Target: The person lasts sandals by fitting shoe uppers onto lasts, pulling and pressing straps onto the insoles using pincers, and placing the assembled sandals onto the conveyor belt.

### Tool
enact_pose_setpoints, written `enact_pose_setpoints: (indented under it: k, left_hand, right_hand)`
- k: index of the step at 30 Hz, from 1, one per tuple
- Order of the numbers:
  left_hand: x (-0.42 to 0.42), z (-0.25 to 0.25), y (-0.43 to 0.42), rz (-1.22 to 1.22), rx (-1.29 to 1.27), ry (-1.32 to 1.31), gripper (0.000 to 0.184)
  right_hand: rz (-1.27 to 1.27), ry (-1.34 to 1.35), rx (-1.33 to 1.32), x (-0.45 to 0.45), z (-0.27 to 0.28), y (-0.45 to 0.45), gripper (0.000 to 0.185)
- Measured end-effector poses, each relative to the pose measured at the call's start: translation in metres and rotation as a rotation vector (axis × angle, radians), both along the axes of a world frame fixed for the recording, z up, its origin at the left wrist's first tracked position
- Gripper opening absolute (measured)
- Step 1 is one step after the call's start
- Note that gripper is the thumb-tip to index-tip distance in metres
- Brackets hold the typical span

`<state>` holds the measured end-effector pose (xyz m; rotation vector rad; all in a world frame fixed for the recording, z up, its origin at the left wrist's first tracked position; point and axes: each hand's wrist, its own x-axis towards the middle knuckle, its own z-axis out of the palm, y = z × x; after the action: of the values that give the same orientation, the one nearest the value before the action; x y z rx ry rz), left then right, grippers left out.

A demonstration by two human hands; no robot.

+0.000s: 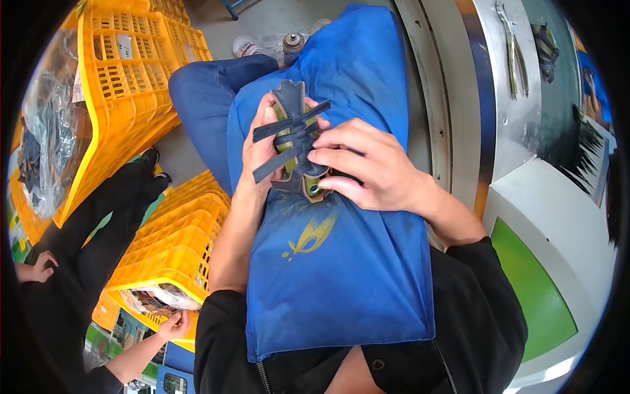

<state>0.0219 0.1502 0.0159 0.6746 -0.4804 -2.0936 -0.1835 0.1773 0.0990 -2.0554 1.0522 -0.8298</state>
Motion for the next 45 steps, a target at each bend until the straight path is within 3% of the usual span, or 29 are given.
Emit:
enact_pose_setpoints:
  k: [8, 10, 13, 16, 18, 27, 28, 30, 32, 37, 40, 44, 45]
  left_hand:
    - [0.005, 0.006, 0.014, 0.065, -0.268, -0.314, 0.042]
    - [0.003, 0.004, 0.014, 0.07, -0.311, -0.278, 0.041]
    - [-0.001, 0.001, 0.017, 0.091, -0.256, -0.312, 0.038]
    - [-0.003, -0.001, 0.004, 0.183, -0.102, -0.302, 0.031]
    - [-0.001, 0.0, -0.009, 0.22, -0.128, -0.373, 0.033]
    - [0.0, 0.006, -0.032, 0.358, -0.033, -0.349, 0.035]
    - [0.001, 0.004, -0.035, 0.374, -0.036, -0.325, 0.036]
    - [0.001, 0.001, -0.039, 0.376, 0.023, -0.332, 0.034]
    - [-0.008, -0.002, -0.042, 0.575, 0.24, -0.267, 0.032]
    - [-0.008, -0.003, -0.045, 0.491, 0.422, -0.191, 0.026]
    - [-0.012, -0.002, -0.047, 0.457, 0.372, -0.164, 0.029]
    - [-0.015, -0.001, -0.053, 0.469, 0.374, -0.079, 0.044]
    - [-0.017, 0.005, -0.055, 0.468, 0.37, -0.074, 0.044]
  right_hand:
    - [0.026, 0.138, -0.159, 0.008, -0.008, -0.004, 0.028]
    - [0.091, 0.132, -0.114, 0.005, -0.005, -0.003, 0.026]
    - [0.168, 0.155, -0.048, 0.0, 0.0, -0.003, 0.024]
    - [-0.027, 0.081, -0.135, 0.002, -0.007, -0.009, 0.022]
    - [-0.106, 0.025, -0.151, 0.0, 0.0, -0.011, 0.024]
    - [0.044, 0.096, -0.092, 0.008, -0.01, -0.01, 0.018]
    - [0.014, 0.014, -0.053, 0.011, -0.009, -0.009, 0.018]
    - [-0.013, -0.07, -0.015, 0.013, -0.008, -0.01, 0.019]
    - [-0.104, -0.089, -0.061, 0.012, -0.01, -0.014, 0.025]
    - [-0.247, -0.12, -0.059, 0.017, -0.023, -0.015, 0.023]
    - [-0.198, -0.063, -0.251, 0.019, -0.026, -0.02, 0.024]
    - [-0.292, -0.017, -0.262, 0.026, -0.02, -0.025, 0.039]
    - [-0.269, -0.003, -0.22, 0.026, -0.024, -0.023, 0.059]
